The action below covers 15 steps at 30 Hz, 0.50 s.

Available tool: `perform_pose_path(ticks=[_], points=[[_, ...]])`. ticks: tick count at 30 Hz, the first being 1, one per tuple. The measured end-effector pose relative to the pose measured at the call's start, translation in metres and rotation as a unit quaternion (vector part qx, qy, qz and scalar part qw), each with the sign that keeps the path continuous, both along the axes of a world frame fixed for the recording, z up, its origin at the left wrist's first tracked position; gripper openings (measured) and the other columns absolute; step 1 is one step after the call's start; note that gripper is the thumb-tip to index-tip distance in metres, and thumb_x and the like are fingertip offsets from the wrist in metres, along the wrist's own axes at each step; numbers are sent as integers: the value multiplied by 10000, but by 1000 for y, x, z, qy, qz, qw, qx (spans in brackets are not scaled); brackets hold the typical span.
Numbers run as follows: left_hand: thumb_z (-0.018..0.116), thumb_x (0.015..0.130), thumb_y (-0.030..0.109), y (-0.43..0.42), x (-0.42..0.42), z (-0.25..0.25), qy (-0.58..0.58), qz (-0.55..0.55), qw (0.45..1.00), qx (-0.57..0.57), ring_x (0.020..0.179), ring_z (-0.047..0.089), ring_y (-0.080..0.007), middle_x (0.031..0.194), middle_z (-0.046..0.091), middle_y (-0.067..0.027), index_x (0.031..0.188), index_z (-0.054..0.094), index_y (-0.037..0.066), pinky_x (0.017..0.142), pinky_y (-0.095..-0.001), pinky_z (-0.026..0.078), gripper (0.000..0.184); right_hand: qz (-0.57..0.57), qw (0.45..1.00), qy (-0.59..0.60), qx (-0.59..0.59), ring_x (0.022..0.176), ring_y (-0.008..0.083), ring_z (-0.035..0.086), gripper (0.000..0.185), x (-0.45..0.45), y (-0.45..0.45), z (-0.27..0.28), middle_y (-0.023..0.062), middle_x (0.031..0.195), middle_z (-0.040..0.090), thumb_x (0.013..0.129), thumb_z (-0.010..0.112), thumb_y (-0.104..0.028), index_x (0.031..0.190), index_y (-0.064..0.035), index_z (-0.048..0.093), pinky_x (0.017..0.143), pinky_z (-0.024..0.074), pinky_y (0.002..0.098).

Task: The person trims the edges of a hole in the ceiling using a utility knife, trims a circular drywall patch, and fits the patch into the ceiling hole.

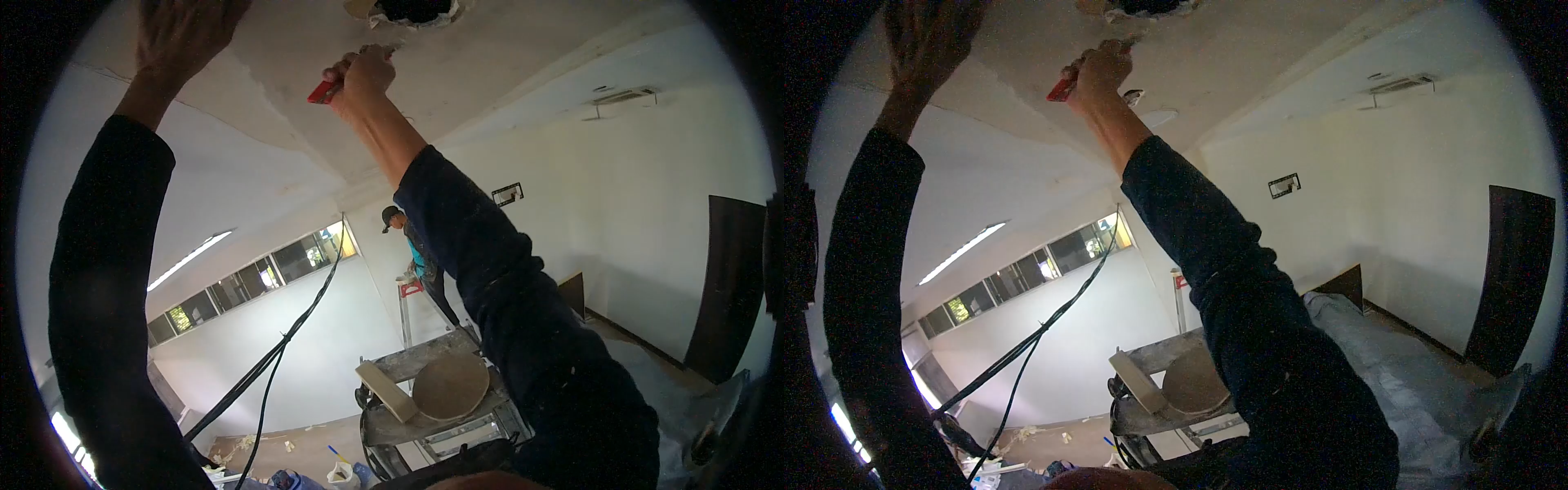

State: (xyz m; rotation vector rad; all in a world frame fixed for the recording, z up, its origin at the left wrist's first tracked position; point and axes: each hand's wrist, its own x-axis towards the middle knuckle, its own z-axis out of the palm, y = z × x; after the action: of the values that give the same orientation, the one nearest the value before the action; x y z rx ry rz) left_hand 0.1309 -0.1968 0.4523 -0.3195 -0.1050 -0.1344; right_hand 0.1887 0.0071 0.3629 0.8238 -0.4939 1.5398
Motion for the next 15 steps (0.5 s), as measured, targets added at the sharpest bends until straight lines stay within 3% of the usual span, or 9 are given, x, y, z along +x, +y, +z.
perform_pose_path(ticks=[2, 7, 8, 9, 11, 12, 14, 15], points=[[561, 925, 322, -1, 10, -14, 37, -42, 995, -79, 1460, 196, -406, 1557, 253, -205, 1511, 314, 94, 1174, -602, 124, 676, 40, 999, -9, 6, 512, 162, 362, 198, -5, -3, -1, 18, 641, 404, 995, 364, -212, 829, -113, 408, 483, 365, 341], [555, 928, 368, -10, 9, -10, 4, -26, 996, -89, 1456, 221, -397, 1558, 269, -180, 1498, 350, 96, 1175, -605, 133, 665, -24, 985, -86, 149, 501, 150, 435, 175, -21, 3, -35, 17, 657, 468, 999, 434, -268, 954, -117, 510, 485, 444, 354], [557, 925, 387, -14, 8, -10, 18, -15, 995, -97, 1456, 226, -389, 1560, 272, -169, 1495, 359, 98, 1177, -603, 133, 670, -158, 975, -47, 149, 489, 129, 455, 182, -13, 1, -42, 13, 659, 465, 998, 470, -276, 1010, -100, 514, 438, 471, 347], [557, 925, 387, -18, 6, -11, 14, -13, 995, -93, 1456, 226, -389, 1560, 272, -169, 1495, 359, 98, 1177, -603, 133, 670, -280, 951, -86, 96, 456, 142, 508, 145, -1, 1, -40, 9, 665, 459, 1020, 440, -219, 991, -77, 446, 382, 537, 317], [574, 905, 410, -19, 5, -17, -55, 14, 994, -92, 1462, 221, -371, 1567, 268, -152, 1496, 361, 104, 1184, -593, 133, 698, -445, 890, -80, 61, 487, 157, 566, 188, 10, 17, -36, 27, 651, 483, 1030, 428, -233, 999, -49, 449, 375, 509, 324], [569, 905, 415, -12, 5, -12, 11, -17, 995, -99, 1465, 220, -362, 1574, 258, -148, 1495, 364, 107, 1187, -585, 132, 697, -443, 890, -85, 62, 487, 157, 566, 188, 13, 25, -35, 27, 651, 483, 1030, 428, -233, 999, -49, 449, 375, 509, 324], [564, 909, 409, -11, 4, -20, -15, -14, 995, -98, 1466, 218, -360, 1573, 262, -145, 1495, 364, 106, 1187, -584, 132, 690, -590, 796, -107, 80, 506, 234, 610, 194, 14, 33, -28, 103, 636, 539, 1032, 424, -215, 1005, -26, 456, 408, 501, 370], [558, 912, 403, -12, 6, -22, -35, -14, 994, -101, 1467, 217, -359, 1573, 265, -143, 1495, 364, 106, 1187, -583, 132, 683, -588, 798, -109, 80, 506, 234, 610, 194, 10, 35, -26, 103, 636, 539, 1032, 424, -215, 1005, -26, 456, 408, 501, 370]])
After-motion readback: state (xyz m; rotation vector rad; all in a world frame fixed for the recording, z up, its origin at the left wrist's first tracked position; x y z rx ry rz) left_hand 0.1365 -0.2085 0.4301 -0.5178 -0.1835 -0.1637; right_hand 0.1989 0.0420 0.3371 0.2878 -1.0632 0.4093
